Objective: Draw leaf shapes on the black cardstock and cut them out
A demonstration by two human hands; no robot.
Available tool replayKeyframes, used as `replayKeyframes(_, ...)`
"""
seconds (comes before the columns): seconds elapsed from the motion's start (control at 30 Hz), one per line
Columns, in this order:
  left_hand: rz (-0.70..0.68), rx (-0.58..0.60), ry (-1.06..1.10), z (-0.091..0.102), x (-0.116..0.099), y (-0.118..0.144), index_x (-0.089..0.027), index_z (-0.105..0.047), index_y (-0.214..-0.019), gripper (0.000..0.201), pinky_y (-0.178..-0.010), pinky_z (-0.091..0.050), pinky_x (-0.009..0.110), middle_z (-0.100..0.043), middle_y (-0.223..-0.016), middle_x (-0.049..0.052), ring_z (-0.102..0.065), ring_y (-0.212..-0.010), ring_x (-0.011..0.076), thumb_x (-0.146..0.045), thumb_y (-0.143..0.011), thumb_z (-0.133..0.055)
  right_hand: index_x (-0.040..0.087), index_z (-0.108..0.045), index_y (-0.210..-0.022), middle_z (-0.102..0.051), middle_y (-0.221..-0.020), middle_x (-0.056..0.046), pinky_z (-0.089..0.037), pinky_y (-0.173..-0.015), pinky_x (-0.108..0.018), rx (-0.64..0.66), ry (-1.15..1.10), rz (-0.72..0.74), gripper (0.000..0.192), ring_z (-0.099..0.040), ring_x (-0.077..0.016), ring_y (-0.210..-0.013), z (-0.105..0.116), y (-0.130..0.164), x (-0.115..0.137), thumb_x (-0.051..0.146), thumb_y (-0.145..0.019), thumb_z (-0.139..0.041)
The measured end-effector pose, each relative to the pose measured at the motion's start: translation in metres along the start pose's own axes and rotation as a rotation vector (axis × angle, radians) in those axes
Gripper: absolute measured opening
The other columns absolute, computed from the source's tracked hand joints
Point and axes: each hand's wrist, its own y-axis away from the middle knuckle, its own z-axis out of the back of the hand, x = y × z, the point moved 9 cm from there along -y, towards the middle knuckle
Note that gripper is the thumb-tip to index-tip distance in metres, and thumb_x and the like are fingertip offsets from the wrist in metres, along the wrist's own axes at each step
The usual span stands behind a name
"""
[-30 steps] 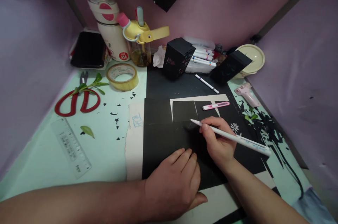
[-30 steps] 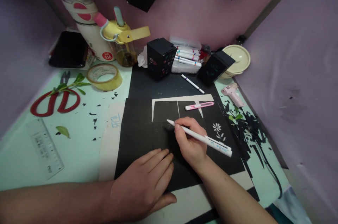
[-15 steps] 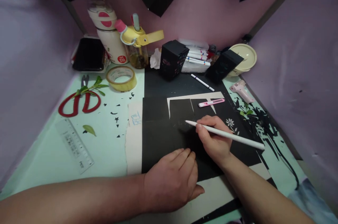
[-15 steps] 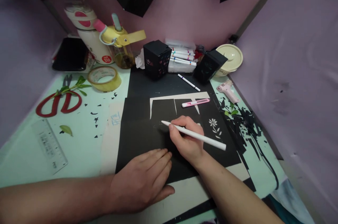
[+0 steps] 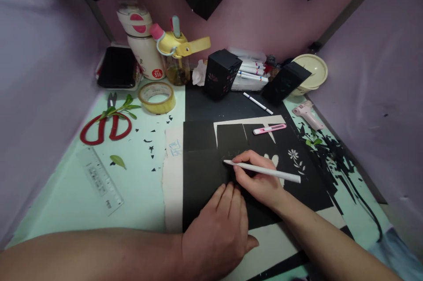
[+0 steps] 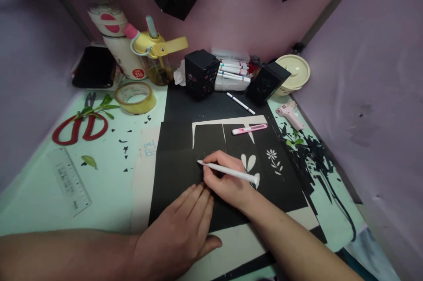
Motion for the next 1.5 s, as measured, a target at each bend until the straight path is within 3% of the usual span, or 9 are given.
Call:
replayKeyframes(0.17,0.069,0.102,-0.067,-0.009,0.007,0.002,0.007,-0.065,-0.112,0.072,-0.095,-0.053,0.043,-0.067,-0.118,0.029,-0.065,-0.112,0.0380,-0.059,-0.086,-0.062,0.022,-0.061,-0.074,-0.067,-0.063,0.002,-0.047,-0.050,-0.022,-0.017,0.008,-0.067,0.009,-0.062,-0.0125,-0.054,0.001,0.008,-0.006,0.017,-0.082,-0.062)
replayKeyframes(0.37,0.032,0.096,-0.109,-0.011,0.005,0.002,0.009,-0.064,-0.112,0.062,-0.092,-0.055,0.044,-0.067,-0.116,0.030,-0.066,-0.109,0.0387,-0.049,-0.092,-0.057,0.022,-0.058,-0.072,-0.066,-0.066,0.001,-0.047,-0.053,-0.024,0.018,-0.023,-0.079,0.013,-0.062,-0.0133,-0.059,-0.007,0.014,-0.012,0.018,-0.085,-0.060)
replayKeyframes(0.87,0.034,0.114,-0.119,-0.012,0.004,0.002,0.008,-0.064,-0.114,0.068,-0.093,-0.055,0.043,-0.067,-0.116,0.029,-0.067,-0.109,0.0379,-0.055,-0.087,-0.062,0.021,-0.055,-0.068,-0.058,-0.058,0.004,-0.043,-0.051,-0.022,0.068,-0.061,-0.134,0.016,-0.054,-0.0106,-0.052,-0.011,0.009,-0.017,0.017,-0.084,-0.059)
replayKeyframes(1.23,0.045,0.129,-0.126,-0.011,0.006,0.001,0.008,-0.063,-0.115,0.056,-0.094,-0.054,0.043,-0.066,-0.118,0.028,-0.066,-0.111,0.0362,-0.044,-0.096,-0.051,0.022,-0.051,-0.070,-0.056,-0.061,0.005,-0.040,-0.054,-0.021,0.138,-0.085,-0.233,0.016,-0.053,-0.0098,-0.056,-0.017,0.009,-0.022,0.018,-0.085,-0.056)
replayKeyframes(1.5,0.034,0.123,-0.127,-0.014,0.004,0.002,0.009,-0.063,-0.116,0.061,-0.094,-0.053,0.044,-0.066,-0.118,0.029,-0.066,-0.111,0.0371,-0.048,-0.094,-0.054,0.022,-0.050,-0.067,-0.056,-0.060,0.004,-0.040,-0.054,-0.022,0.073,-0.073,-0.278,0.018,-0.052,-0.0110,-0.056,-0.012,0.009,-0.025,0.020,-0.083,-0.055)
